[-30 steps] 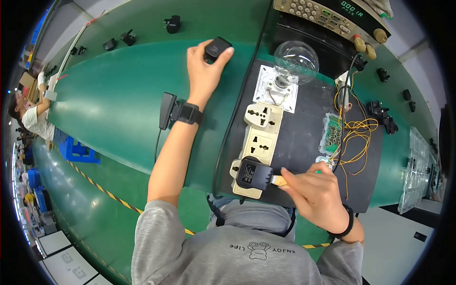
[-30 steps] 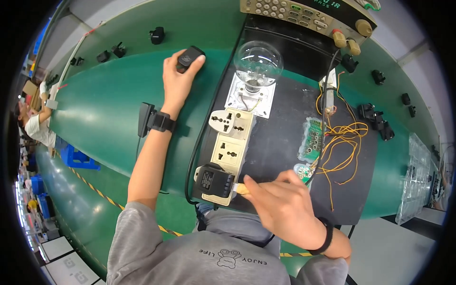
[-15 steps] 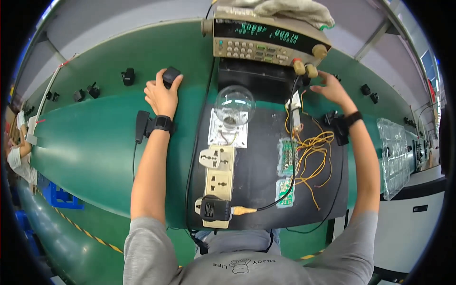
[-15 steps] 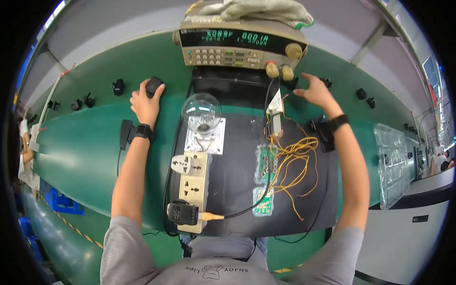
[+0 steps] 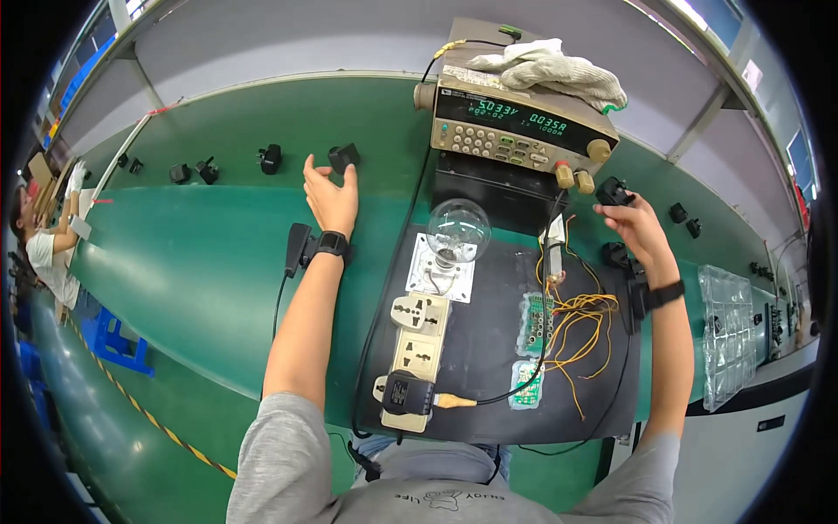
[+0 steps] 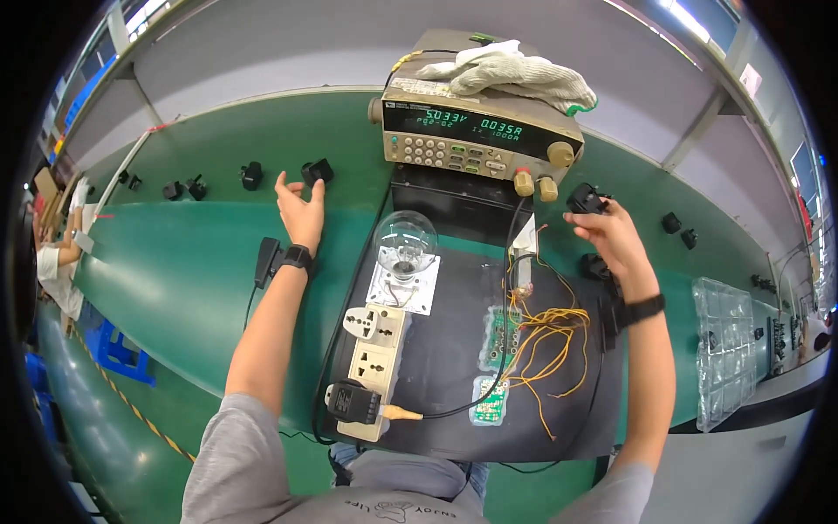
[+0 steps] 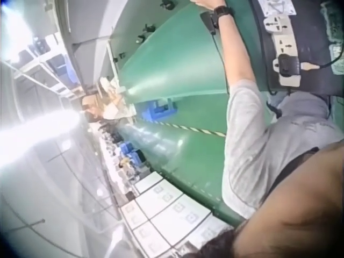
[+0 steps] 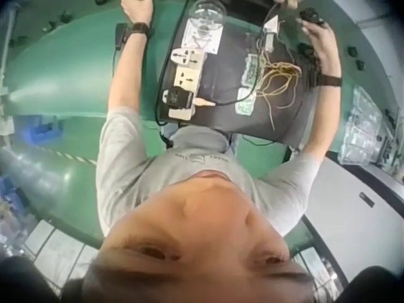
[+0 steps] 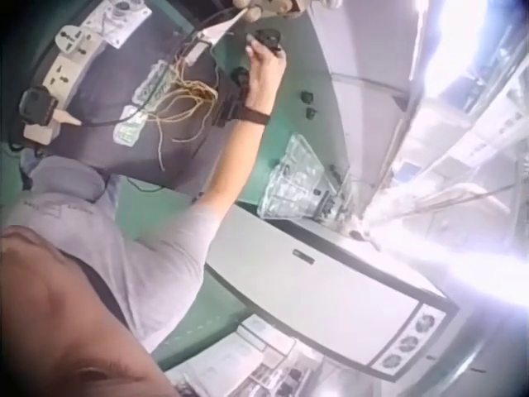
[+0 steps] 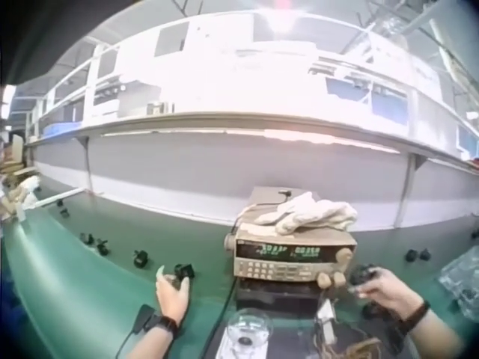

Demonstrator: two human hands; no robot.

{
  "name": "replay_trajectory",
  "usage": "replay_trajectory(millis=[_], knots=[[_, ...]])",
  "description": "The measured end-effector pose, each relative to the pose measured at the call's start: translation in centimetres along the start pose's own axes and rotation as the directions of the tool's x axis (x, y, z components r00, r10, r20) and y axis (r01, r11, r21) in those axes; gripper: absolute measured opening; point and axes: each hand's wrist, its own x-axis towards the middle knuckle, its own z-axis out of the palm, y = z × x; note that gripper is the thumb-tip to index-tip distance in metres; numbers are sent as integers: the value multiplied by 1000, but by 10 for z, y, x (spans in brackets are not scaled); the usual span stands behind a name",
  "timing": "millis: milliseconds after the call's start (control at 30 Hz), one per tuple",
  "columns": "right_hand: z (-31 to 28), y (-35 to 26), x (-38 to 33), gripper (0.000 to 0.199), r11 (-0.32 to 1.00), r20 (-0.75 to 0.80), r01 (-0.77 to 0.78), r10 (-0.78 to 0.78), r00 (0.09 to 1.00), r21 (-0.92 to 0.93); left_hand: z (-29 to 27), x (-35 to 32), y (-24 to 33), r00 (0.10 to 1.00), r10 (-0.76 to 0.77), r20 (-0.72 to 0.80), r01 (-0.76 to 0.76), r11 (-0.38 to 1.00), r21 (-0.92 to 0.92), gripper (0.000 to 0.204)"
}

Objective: Testing electronic components and power adapters using a power supply unit and specialized testing jigs.

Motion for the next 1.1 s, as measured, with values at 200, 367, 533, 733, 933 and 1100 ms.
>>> replay_trajectory(millis=[200, 367, 533, 733, 933, 1100], knots=[[14, -8, -68, 19, 878, 123, -115, 65, 990, 464, -7, -6, -6, 1000, -28, 3, 28, 972, -235, 59], [72, -13, -96, 25, 838, 314, -316, 185, 931, 444, -28, -26, -13, 996, -51, 69, 77, 892, -445, 43], [133, 1, -118, 26, 945, 640, -324, 229, 733, 33, -54, -43, -5, 933, -27, 358, 237, 796, -557, 25], [194, 25, -134, 40, 944, 604, 294, -147, 784, -152, -63, -57, 0, 873, 26, 486, 292, 772, -565, 18], [211, 55, -116, 46, 673, 566, 671, -436, 700, -311, -64, -60, 3, 837, 70, 542, 234, 850, -473, 17], [203, 43, -123, 49, 438, 761, 822, -369, 534, -364, -70, -57, 3, 806, 70, 588, 228, 879, -418, 18]])
